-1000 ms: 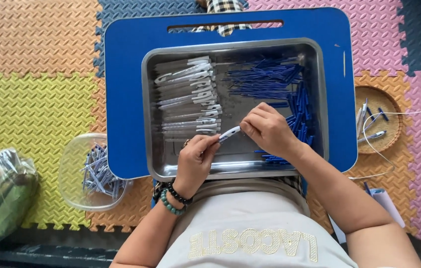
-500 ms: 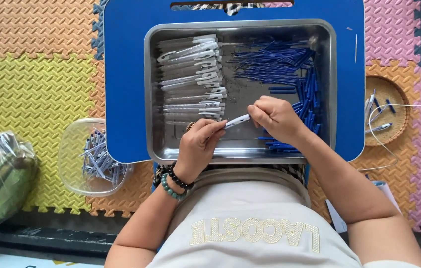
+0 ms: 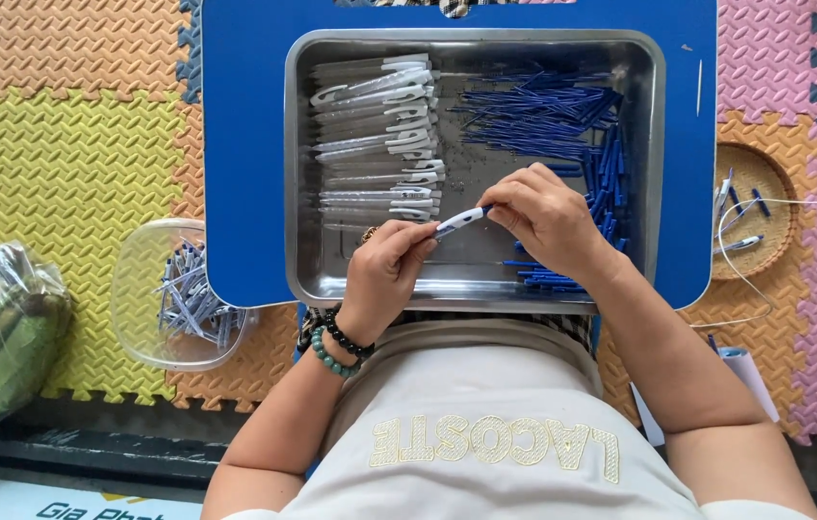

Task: Assembling ballpoint pens by inserting blue ink refills into white pen bodies.

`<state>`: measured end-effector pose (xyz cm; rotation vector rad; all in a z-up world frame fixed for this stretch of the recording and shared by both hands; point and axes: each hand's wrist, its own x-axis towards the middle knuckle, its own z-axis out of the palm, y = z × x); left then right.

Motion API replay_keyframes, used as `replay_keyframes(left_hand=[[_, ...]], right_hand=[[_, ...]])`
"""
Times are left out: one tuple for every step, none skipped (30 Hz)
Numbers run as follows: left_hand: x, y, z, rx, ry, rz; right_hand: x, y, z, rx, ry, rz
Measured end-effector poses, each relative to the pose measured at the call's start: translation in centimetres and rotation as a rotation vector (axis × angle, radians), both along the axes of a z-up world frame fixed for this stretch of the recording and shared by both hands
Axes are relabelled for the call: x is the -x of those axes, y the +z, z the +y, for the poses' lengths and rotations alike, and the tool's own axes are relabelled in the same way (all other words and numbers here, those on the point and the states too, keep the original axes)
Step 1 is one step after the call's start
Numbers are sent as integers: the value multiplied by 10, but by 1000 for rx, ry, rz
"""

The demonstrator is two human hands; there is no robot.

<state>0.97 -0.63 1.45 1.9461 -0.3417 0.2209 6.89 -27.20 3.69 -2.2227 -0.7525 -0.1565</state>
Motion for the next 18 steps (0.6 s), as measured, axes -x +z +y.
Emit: replay_keyframes(left_hand=[[-1, 2, 0, 0, 2, 1], [0, 4, 0, -16, 0, -4], [1, 5, 1, -32, -3, -10], [1, 4, 1, -32, -3, -5], [1, 3, 1, -25, -2, 4], [0, 3, 1, -17, -1, 10], [1, 2, 0, -17, -1, 12], [1, 1, 0, -14, -3, 8], [1, 0, 0, -11, -6, 3], [0, -1, 1, -11, -5, 3], [0, -2, 1, -9, -5, 1], [-1, -4, 1, -7, -7, 0], [-1, -4, 1, -7, -7, 0], [-1, -5, 1, -8, -8, -4], [-1, -5, 1, -9, -10, -7], [-1, -5, 1, -9, -10, -8], [-1, -5, 1, -11, -11, -8], [-1, -5, 1, -14, -12, -6]], right_hand=[[-1, 1, 0, 0, 2, 1], [-1, 1, 0, 12, -10, -7], [-1, 1, 0, 25, -22, -15], [0, -2, -1, 25, -21, -11], [0, -5, -2, 31, -24, -1], [0, -7, -3, 37, -28, 6], [0, -7, -2, 37, -28, 8], [0, -7, -2, 36, -25, 1], [-1, -6, -1, 34, -22, -5], [-1, -6, -1, 34, -21, -5], [-1, -7, 0, 20, -21, 14], [-1, -7, 0, 6, -21, 33], [-1, -5, 1, 6, -21, 34], [0, -3, 3, -13, -27, 47], [1, -1, 4, -33, -34, 61], [0, -1, 4, -33, -34, 60], [-1, -1, 3, -24, -41, 77], [-1, -1, 3, -15, -49, 95]])
